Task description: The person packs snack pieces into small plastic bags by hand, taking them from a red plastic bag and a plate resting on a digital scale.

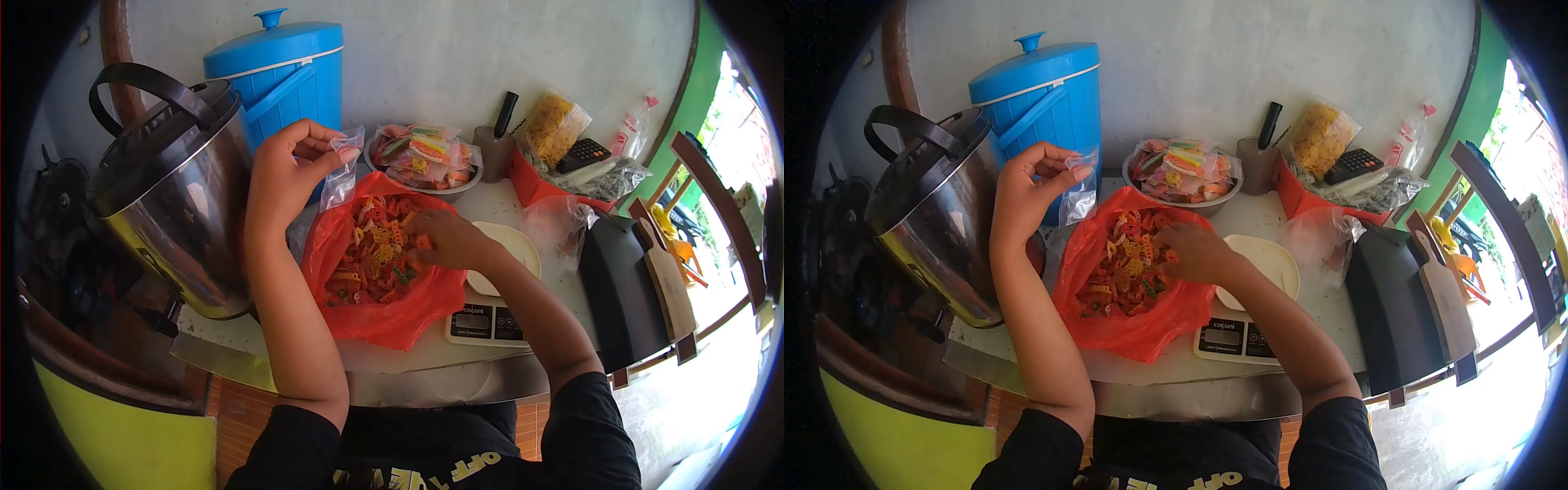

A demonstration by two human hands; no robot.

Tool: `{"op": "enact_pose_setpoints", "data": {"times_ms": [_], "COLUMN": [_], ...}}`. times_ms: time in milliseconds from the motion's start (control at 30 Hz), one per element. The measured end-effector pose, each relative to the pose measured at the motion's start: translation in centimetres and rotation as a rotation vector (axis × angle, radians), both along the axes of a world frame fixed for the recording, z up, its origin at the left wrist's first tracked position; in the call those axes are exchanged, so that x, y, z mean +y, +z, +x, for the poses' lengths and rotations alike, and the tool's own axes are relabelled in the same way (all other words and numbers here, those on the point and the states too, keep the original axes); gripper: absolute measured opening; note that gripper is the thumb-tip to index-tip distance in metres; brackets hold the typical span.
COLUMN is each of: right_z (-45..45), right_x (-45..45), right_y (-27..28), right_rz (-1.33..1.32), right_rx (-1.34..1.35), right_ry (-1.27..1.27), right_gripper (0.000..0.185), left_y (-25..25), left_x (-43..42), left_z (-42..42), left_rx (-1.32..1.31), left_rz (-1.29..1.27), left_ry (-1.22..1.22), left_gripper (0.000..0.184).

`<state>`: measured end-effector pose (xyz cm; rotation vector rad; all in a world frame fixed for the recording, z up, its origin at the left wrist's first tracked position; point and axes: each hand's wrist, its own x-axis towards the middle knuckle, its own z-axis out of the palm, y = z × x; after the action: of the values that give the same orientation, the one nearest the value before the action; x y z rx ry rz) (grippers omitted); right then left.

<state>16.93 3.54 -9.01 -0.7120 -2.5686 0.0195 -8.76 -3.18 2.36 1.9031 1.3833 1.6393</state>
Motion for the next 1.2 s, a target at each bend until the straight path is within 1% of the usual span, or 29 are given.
{"op": "enact_pose_setpoints", "data": {"times_ms": [67, 167, 267, 367, 467, 567, 667, 767, 867, 967, 1067, 1133, 1200], "right_z": [1.1, 1.6, 0.4, -1.8, -4.4, -6.8, -7.9, -7.7, -6.0, -3.6, 0.2, 3.6, 7.0], "right_x": [-0.6, -1.7, -2.6, -1.7, -2.2, -4.4, -4.2, -4.1, -2.7, -2.3, -2.8, -2.2, -0.8], "right_y": [0.9, 1.1, 1.0, 0.1, -0.2, -1.6, -3.1, -1.9, -1.8, 0.4, 4.1, 6.6, 7.9], "right_rz": [-0.092, -0.227, 0.032, 0.021, -0.128, 0.04, 0.211, 0.293, 0.158, -0.165, -0.467, -0.446, -0.52], "right_rx": [-0.183, -0.289, -0.069, 0.105, 0.098, 0.036, 0.01, -0.113, -0.098, 0.164, 0.199, 0.081, -0.08], "right_ry": [-0.055, -0.211, -0.203, -0.122, 0.227, 0.285, 0.248, 0.111, 0.134, 0.178, -0.031, -0.071, -0.118], "right_gripper": [0.029, 0.026, 0.015, 0.016, 0.026, 0.026, 0.02, 0.019, 0.016, 0.013, 0.017, 0.022, 0.021], "left_y": [-0.1, -0.1, 0.0, -0.2, 0.0, -0.2, -0.2, 0.0, -0.1, -0.1, -0.1, -0.1, 0.0], "left_x": [0.1, 0.1, 0.1, 0.1, 0.0, 0.2, 0.1, -0.1, 0.0, 0.2, 0.2, 0.3, 0.2], "left_z": [-0.1, -0.3, -0.3, -0.3, -0.2, -0.2, -0.4, -0.3, -0.3, -0.4, -0.4, -0.4, -0.3], "left_rx": [0.006, 0.019, 0.026, 0.027, 0.024, 0.017, 0.034, 0.015, 0.009, 0.027, 0.033, 0.035, 0.036], "left_rz": [0.012, 0.018, 0.024, 0.02, 0.013, 0.012, 0.021, 0.009, 0.002, 0.01, 0.016, 0.014, 0.009], "left_ry": [-0.008, 0.0, 0.006, 0.002, 0.003, -0.009, -0.005, -0.006, -0.008, 0.0, 0.004, 0.006, 0.011], "left_gripper": [0.024, 0.024, 0.023, 0.023, 0.022, 0.022, 0.023, 0.023, 0.022, 0.022, 0.022, 0.022, 0.022]}}
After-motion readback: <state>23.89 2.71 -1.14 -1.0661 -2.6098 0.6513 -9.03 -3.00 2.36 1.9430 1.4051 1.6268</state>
